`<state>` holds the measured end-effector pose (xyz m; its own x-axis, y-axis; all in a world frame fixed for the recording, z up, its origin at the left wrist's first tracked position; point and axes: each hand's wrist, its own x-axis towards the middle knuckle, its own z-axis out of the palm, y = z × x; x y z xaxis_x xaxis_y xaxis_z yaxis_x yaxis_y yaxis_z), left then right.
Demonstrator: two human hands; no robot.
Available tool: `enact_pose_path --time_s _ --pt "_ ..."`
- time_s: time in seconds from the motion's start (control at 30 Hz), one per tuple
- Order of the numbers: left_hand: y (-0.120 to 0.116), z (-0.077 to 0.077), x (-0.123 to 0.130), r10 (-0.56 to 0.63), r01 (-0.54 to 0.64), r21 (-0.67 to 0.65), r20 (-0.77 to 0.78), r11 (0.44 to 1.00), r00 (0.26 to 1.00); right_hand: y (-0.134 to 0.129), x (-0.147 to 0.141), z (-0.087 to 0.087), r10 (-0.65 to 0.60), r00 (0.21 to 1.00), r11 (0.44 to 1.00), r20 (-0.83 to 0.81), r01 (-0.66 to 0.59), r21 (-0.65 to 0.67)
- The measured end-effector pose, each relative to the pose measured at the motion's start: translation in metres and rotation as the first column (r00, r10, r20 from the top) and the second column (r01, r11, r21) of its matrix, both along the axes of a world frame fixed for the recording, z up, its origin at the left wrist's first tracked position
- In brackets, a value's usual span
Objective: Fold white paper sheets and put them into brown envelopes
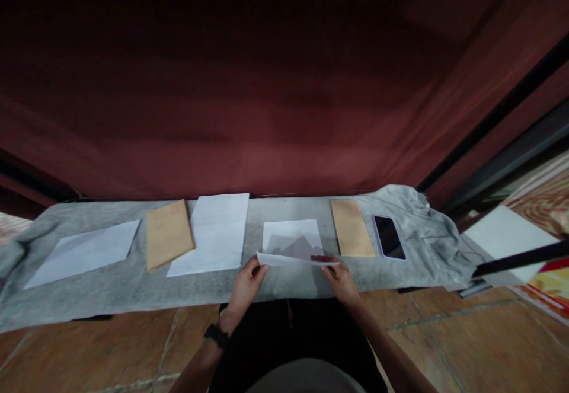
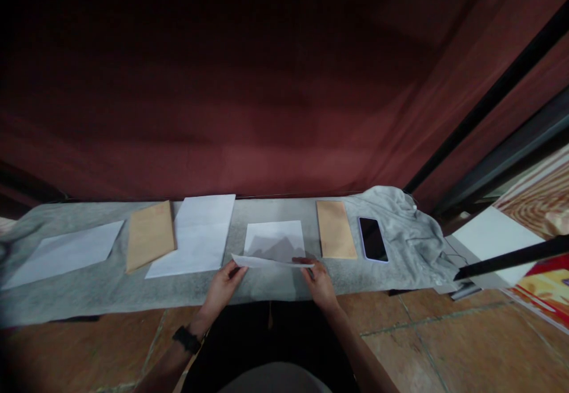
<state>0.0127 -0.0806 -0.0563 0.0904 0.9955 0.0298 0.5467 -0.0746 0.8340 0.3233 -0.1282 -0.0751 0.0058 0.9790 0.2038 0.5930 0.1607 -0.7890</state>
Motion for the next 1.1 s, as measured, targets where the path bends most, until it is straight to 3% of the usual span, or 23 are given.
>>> enact_pose_path --time_s 0.33,0.57,0.87,1.1 --pt "0.011 0.008 0.01 0.068 -0.071 -0.033 -0.075 0.997 0.995 0.018 -0.006 -0.007 -0.162 0.985 0.987 0.063 0.162 0.011" --pt "0.016 0.01 0.016 0.097 -0.108 -0.057 -0.176 0.992 0.98 0.026 -0.01 -0.006 -0.216 0.97 0.976 0.116 0.214 0.03" --pt "0.018 0.0 0.016 0.146 -0.158 -0.084 -0.128 0.984 0.981 0.027 -0.012 -0.009 -0.229 0.946 0.974 0.232 0.223 0.049" --pt "0.017 0.007 0.018 0.15 -0.162 -0.054 -0.179 0.985 0.972 0.027 -0.02 -0.017 -0.296 0.923 0.955 0.245 0.289 0.065"
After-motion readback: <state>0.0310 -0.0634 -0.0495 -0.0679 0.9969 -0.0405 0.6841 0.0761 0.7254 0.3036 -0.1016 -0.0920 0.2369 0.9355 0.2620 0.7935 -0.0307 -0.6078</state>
